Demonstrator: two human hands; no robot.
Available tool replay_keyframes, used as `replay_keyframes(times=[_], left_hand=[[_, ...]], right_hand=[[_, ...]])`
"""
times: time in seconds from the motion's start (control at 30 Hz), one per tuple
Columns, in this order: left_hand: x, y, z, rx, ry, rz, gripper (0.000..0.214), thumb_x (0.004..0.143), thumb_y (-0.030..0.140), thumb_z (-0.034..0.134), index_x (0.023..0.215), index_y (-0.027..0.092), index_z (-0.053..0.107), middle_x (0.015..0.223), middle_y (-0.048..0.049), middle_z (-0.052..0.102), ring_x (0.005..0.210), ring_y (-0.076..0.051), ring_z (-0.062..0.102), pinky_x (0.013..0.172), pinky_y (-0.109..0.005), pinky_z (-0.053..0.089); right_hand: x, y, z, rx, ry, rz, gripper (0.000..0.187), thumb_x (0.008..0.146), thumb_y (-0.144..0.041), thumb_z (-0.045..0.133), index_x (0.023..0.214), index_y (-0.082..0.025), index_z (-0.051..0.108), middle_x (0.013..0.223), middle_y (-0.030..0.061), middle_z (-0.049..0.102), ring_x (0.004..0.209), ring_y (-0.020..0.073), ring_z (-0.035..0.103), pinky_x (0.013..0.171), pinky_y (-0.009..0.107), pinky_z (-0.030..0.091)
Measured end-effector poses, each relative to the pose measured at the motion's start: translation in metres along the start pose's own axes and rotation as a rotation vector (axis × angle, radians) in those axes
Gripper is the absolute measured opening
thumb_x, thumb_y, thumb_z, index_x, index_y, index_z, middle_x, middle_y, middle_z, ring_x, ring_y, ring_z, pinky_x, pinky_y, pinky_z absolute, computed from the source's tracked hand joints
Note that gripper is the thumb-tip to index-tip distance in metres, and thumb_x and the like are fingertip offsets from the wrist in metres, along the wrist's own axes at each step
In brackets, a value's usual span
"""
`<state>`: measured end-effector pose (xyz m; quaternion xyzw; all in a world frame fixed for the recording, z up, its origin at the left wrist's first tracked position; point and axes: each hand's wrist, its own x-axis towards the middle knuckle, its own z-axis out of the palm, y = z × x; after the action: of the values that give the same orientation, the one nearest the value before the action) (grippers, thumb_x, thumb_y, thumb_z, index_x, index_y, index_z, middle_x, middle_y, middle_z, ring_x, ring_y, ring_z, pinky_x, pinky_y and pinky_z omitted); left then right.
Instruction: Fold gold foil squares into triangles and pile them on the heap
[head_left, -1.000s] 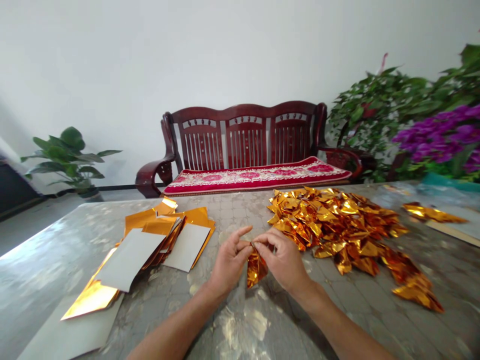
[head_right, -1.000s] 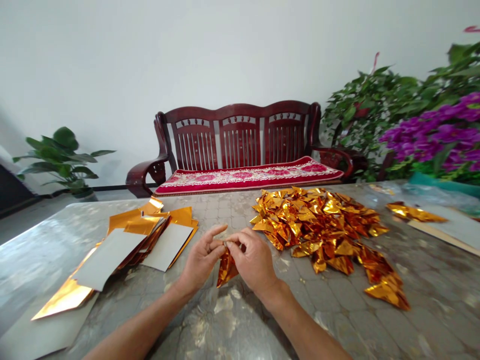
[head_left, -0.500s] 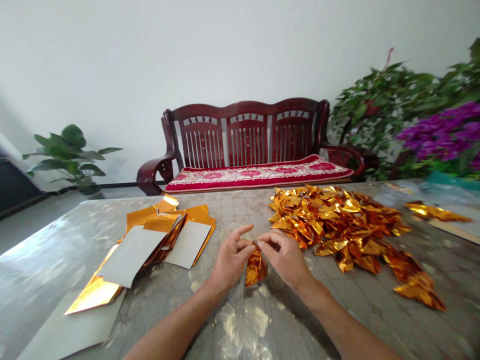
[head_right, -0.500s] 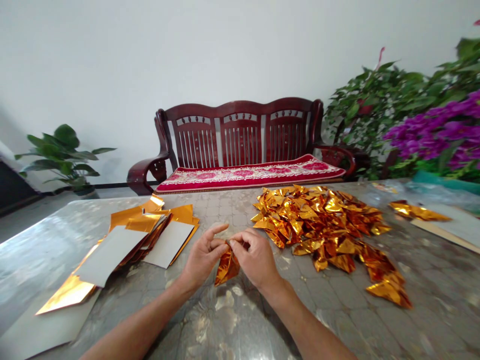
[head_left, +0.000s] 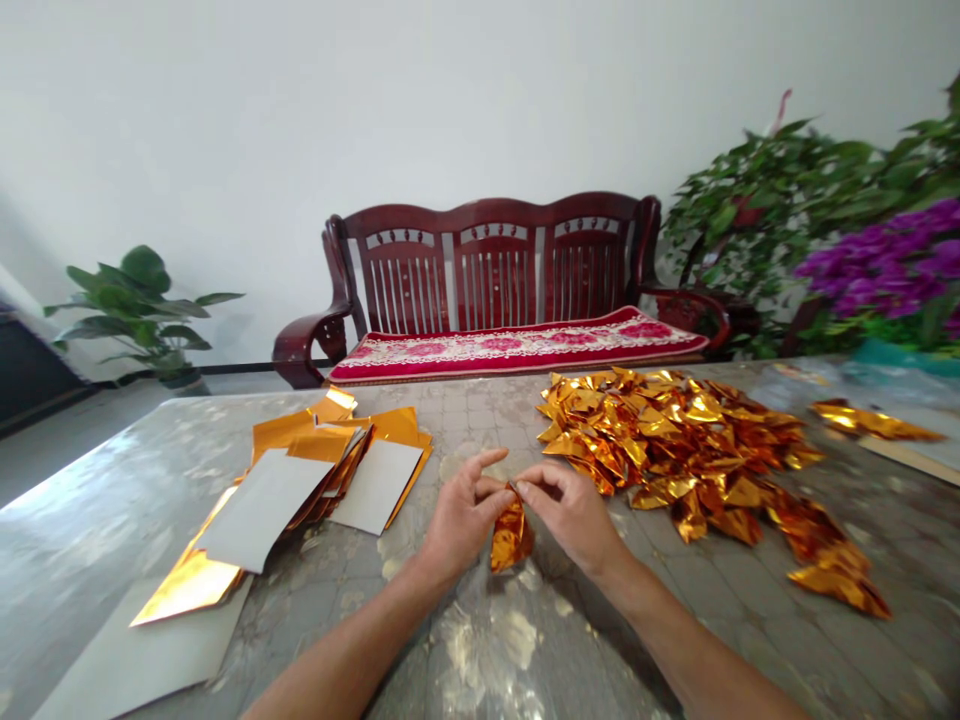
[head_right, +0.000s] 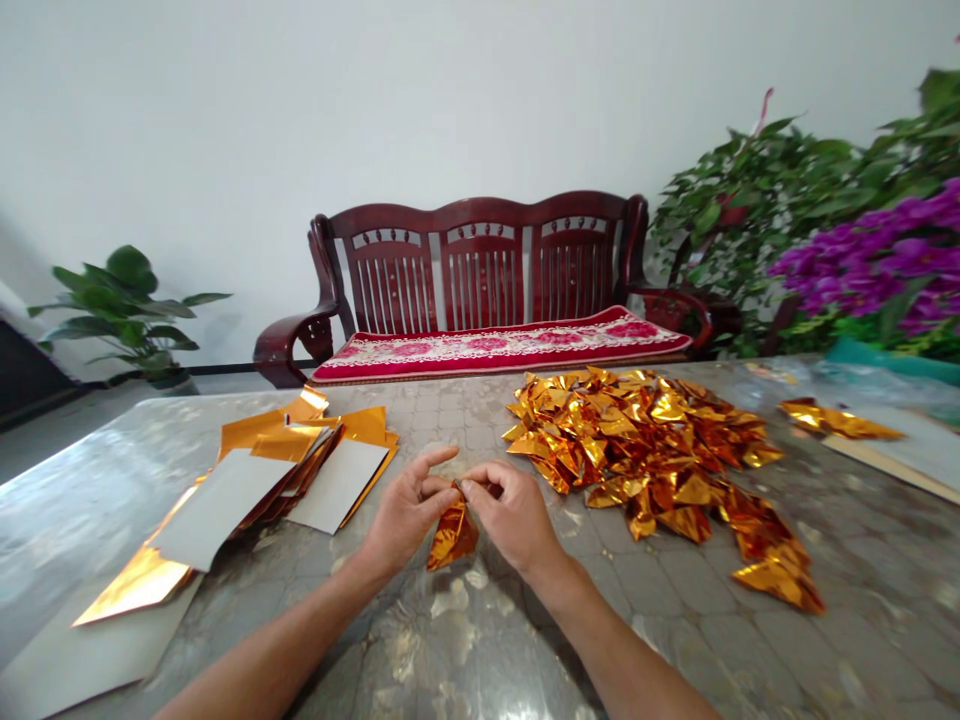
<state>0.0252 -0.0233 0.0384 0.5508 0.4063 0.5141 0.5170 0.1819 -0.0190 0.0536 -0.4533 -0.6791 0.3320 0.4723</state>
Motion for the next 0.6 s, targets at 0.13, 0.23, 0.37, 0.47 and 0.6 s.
replay_keyframes(times=[0.13, 0.23, 0.37, 0.47, 0.6], left_hand=[[-0.0002, -0.0011, 0.0001, 0.016, 0.005, -0.007, 0.057, 0.077, 0.031, 0.072, 0.127, 0.011, 0.053, 0.064, 0.0038, 0.064, 0.056, -0.008, 0.053, 0.056, -0.019, 0.039], [0.0001, -0.0015, 0.0003, 0.035, 0.007, -0.013, 0.059, 0.076, 0.031, 0.072, 0.128, 0.01, 0.053, 0.062, 0.0041, 0.063, 0.054, -0.008, 0.052, 0.056, -0.02, 0.039], [-0.0002, -0.0014, 0.0008, 0.074, -0.007, -0.013, 0.059, 0.076, 0.029, 0.072, 0.129, 0.01, 0.053, 0.063, 0.0031, 0.065, 0.054, -0.009, 0.053, 0.056, -0.02, 0.039], [-0.0012, -0.0011, 0.001, 0.087, -0.02, -0.016, 0.057, 0.077, 0.026, 0.07, 0.129, 0.01, 0.053, 0.063, 0.0029, 0.066, 0.054, -0.009, 0.054, 0.056, -0.02, 0.04], [-0.0014, -0.0019, 0.0003, 0.042, -0.024, -0.024, 0.055, 0.076, 0.025, 0.071, 0.126, 0.011, 0.054, 0.063, 0.0034, 0.065, 0.054, -0.008, 0.054, 0.056, -0.019, 0.04]], right_hand=[[-0.0017, -0.0012, 0.0, 0.017, 0.001, 0.014, 0.02, 0.081, -0.032, 0.059, 0.077, -0.016, 0.072, 0.076, 0.0046, 0.068, 0.075, 0.0189, 0.061, 0.07, 0.029, 0.044], [-0.0017, -0.0027, -0.0006, 0.061, -0.041, 0.065, 0.023, 0.08, -0.035, 0.06, 0.078, -0.015, 0.071, 0.074, 0.0037, 0.067, 0.07, 0.0176, 0.059, 0.065, 0.028, 0.043], [0.0, -0.0026, -0.0014, 0.108, -0.076, 0.137, 0.023, 0.077, -0.036, 0.062, 0.073, -0.015, 0.069, 0.065, 0.0006, 0.062, 0.062, 0.0143, 0.052, 0.06, 0.026, 0.04], [0.0009, -0.0023, -0.0019, 0.138, -0.1, 0.178, 0.023, 0.076, -0.037, 0.061, 0.07, -0.016, 0.068, 0.062, -0.0008, 0.06, 0.058, 0.0126, 0.048, 0.058, 0.026, 0.038], [0.0007, -0.0014, -0.0019, 0.138, -0.096, 0.17, 0.022, 0.076, -0.036, 0.061, 0.07, -0.016, 0.067, 0.063, -0.0009, 0.06, 0.058, 0.0127, 0.049, 0.058, 0.026, 0.039]])
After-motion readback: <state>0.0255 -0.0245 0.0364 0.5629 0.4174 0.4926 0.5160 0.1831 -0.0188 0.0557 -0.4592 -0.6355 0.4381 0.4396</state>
